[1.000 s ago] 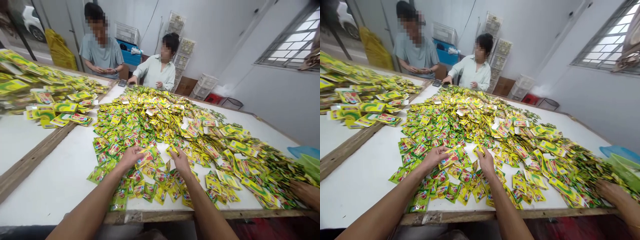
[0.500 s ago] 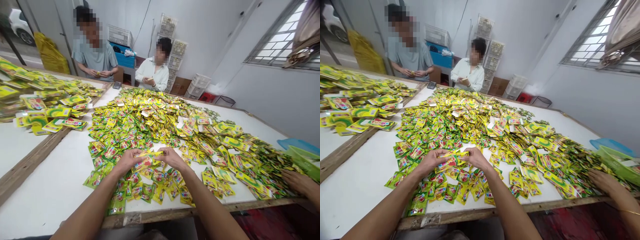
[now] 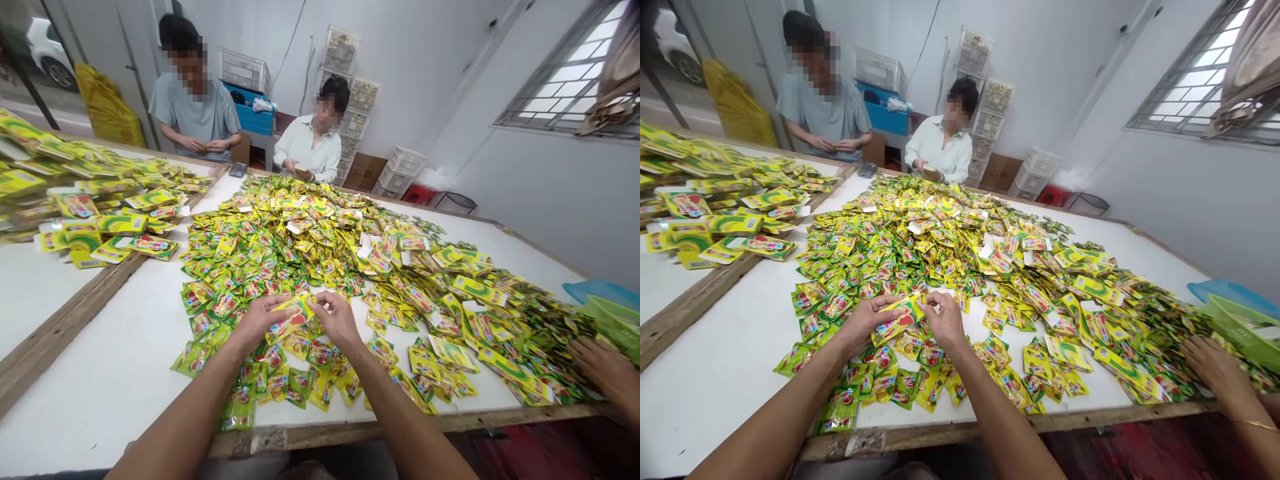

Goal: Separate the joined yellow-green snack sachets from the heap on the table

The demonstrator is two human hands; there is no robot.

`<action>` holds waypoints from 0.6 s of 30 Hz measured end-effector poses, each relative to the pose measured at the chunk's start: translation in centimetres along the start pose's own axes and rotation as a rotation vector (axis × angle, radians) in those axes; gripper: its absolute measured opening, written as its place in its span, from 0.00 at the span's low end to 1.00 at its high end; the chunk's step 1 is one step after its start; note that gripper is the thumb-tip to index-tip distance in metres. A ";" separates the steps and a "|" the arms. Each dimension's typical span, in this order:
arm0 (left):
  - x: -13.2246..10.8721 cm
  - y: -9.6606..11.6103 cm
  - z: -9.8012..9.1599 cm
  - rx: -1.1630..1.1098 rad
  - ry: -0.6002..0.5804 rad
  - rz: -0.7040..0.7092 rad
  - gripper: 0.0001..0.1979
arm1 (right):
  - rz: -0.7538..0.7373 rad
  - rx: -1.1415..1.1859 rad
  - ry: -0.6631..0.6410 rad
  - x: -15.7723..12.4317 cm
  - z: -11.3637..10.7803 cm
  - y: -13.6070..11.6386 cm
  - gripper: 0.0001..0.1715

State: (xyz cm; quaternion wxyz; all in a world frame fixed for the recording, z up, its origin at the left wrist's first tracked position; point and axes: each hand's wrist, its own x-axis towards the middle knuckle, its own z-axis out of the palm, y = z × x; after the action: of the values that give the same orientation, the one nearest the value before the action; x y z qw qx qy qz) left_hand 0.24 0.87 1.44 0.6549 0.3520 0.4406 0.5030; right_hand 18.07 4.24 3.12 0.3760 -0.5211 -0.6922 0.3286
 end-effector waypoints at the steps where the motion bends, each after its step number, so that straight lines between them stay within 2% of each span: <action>1: 0.0 0.1 0.0 -0.008 0.005 -0.009 0.22 | -0.018 -0.018 0.013 0.0 0.1 0.2 0.15; 6: -0.2 0.3 0.0 -0.032 -0.016 -0.014 0.20 | -0.013 0.066 0.046 0.3 0.3 0.9 0.16; 12: -0.3 0.1 0.3 -0.135 -0.041 -0.074 0.19 | -0.091 -0.034 0.110 -0.3 1.2 0.7 0.11; 14: -0.2 0.0 0.3 -0.157 -0.024 -0.067 0.19 | -0.064 0.005 0.053 -0.7 1.8 0.6 0.12; 18: 0.0 0.0 0.2 -0.209 0.027 -0.045 0.20 | 0.066 0.162 -0.093 -1.4 2.2 0.1 0.21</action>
State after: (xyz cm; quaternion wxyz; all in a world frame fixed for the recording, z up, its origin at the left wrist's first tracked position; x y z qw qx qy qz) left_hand 0.45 0.85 1.57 0.6933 0.2649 0.4024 0.5360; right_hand 16.43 2.78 1.67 0.3731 -0.4957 -0.6626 0.4196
